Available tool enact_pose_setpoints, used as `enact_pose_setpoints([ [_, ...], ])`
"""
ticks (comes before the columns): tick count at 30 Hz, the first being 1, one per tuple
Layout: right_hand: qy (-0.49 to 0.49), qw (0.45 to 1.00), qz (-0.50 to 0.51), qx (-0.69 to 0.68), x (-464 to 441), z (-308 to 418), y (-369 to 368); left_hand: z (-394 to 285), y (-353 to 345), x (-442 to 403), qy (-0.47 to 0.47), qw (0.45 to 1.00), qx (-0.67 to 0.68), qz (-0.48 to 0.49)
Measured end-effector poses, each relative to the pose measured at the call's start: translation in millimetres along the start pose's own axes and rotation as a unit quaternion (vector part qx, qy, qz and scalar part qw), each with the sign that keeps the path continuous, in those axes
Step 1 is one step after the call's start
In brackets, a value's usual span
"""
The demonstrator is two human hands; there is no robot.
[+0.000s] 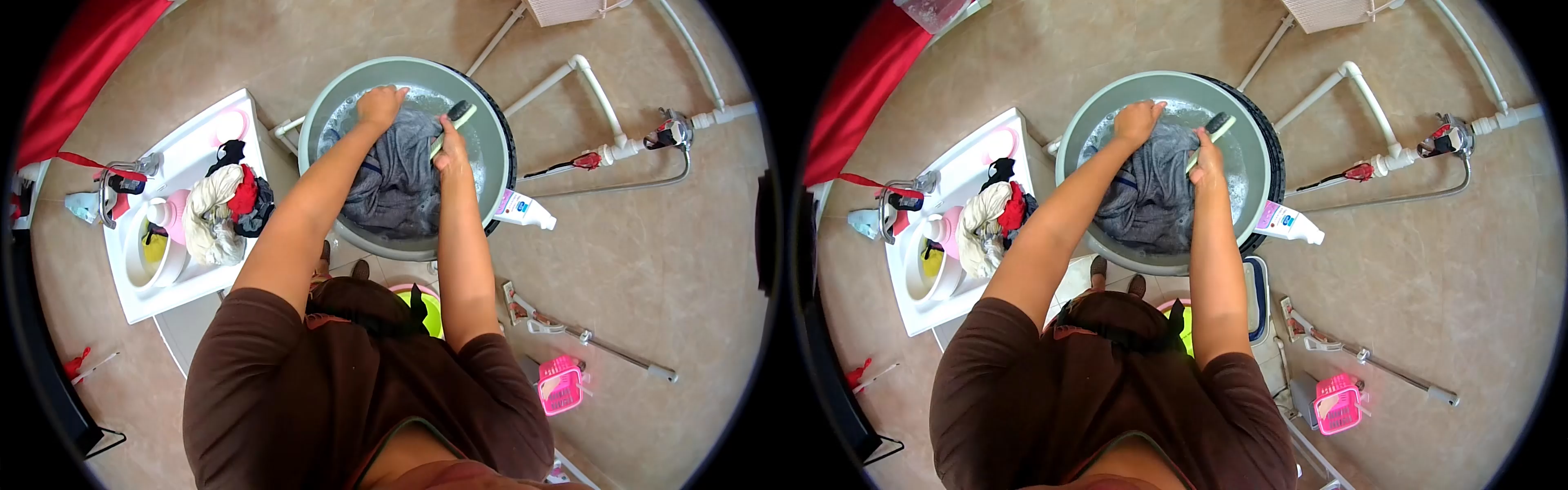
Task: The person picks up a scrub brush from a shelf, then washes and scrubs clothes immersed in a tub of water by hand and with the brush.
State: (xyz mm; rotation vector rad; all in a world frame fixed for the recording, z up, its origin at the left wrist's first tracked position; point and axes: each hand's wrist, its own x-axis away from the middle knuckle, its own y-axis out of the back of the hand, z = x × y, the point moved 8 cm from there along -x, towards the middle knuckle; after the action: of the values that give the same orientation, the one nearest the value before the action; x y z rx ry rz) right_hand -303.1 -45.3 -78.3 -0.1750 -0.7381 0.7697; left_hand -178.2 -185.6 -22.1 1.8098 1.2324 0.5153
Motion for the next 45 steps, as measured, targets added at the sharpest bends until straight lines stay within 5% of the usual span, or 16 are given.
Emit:
enact_pose_setpoints([
  [2, 0.085, 0.996, -0.019, 0.025, -24.9, -13.1, 21.8, 19.4, -2.9, 9.5, 0.08, 0.996, 0.032, -0.013],
  [5, -0.016, 0.989, -0.126, 0.073, -40.4, -40.4, 46.3, -9.0, -21.8, 39.3, 0.031, 0.997, 0.067, 0.02],
  [8, -0.004, 0.998, 0.053, -0.038, -46.7, -42.5, 24.3, -87.0, -29.0, 69.3, -0.109, 0.986, 0.09, 0.091],
  [11, 0.337, 0.866, 0.334, 0.157, -110.1, -68.2, 42.7, -149.4, -13.1, 112.9, -0.207, 0.974, 0.01, 0.091],
  [13, 0.201, 0.859, 0.467, -0.054, -94.6, -58.0, 19.9, -148.2, -10.5, 110.3, -0.232, 0.971, 0.021, 0.056],
  [15, 0.053, 0.786, 0.559, -0.26, -68.4, -35.6, -4.1, -116.3, -0.7, 76.8, -0.221, 0.968, 0.12, -0.007],
  [17, -0.021, 0.963, 0.24, -0.117, -14.4, -24.3, -22.5, -61.4, -0.5, 33.7, -0.02, 0.993, 0.112, 0.021],
  [18, -0.09, 0.99, 0.088, -0.058, 29.9, -17.1, -27.0, -44.5, 3.3, 26.7, -0.024, 0.996, 0.083, 0.029],
  [22, -0.024, 0.998, -0.009, -0.061, 68.4, 6.0, -21.2, 2.0, 6.9, 19.0, 0.008, 0.992, 0.057, 0.108],
  [25, 0.089, 0.995, -0.048, -0.022, 13.9, -4.5, 46.4, 28.1, -22.1, 11.6, 0.036, 0.978, 0.144, 0.15],
  [28, 0.008, 0.999, -0.007, -0.041, 30.6, -19.4, 37.7, -32.7, -32.7, 46.7, -0.093, 0.943, 0.284, 0.149],
  [31, 0.005, 0.993, 0.091, -0.074, 48.4, -21.9, 8.2, -127.8, 31.8, 113.2, -0.132, 0.952, 0.191, 0.198],
  [35, 0.053, 0.995, 0.079, -0.039, 97.6, -8.5, -24.7, -167.0, 39.0, 161.2, -0.274, 0.951, 0.051, 0.13],
  [38, 0.088, 0.995, -0.019, 0.037, 105.8, -18.0, -16.2, -135.2, 32.2, 114.5, -0.24, 0.966, 0.088, 0.032],
  [41, 0.038, 0.992, -0.105, 0.066, 100.5, -41.1, 1.2, -81.2, 49.4, 81.5, -0.089, 0.989, 0.116, 0.006],
  [45, 0.118, 0.988, -0.075, 0.067, 125.9, -27.2, -22.1, -126.9, 73.8, 161.5, -0.179, 0.971, 0.16, 0.016],
])
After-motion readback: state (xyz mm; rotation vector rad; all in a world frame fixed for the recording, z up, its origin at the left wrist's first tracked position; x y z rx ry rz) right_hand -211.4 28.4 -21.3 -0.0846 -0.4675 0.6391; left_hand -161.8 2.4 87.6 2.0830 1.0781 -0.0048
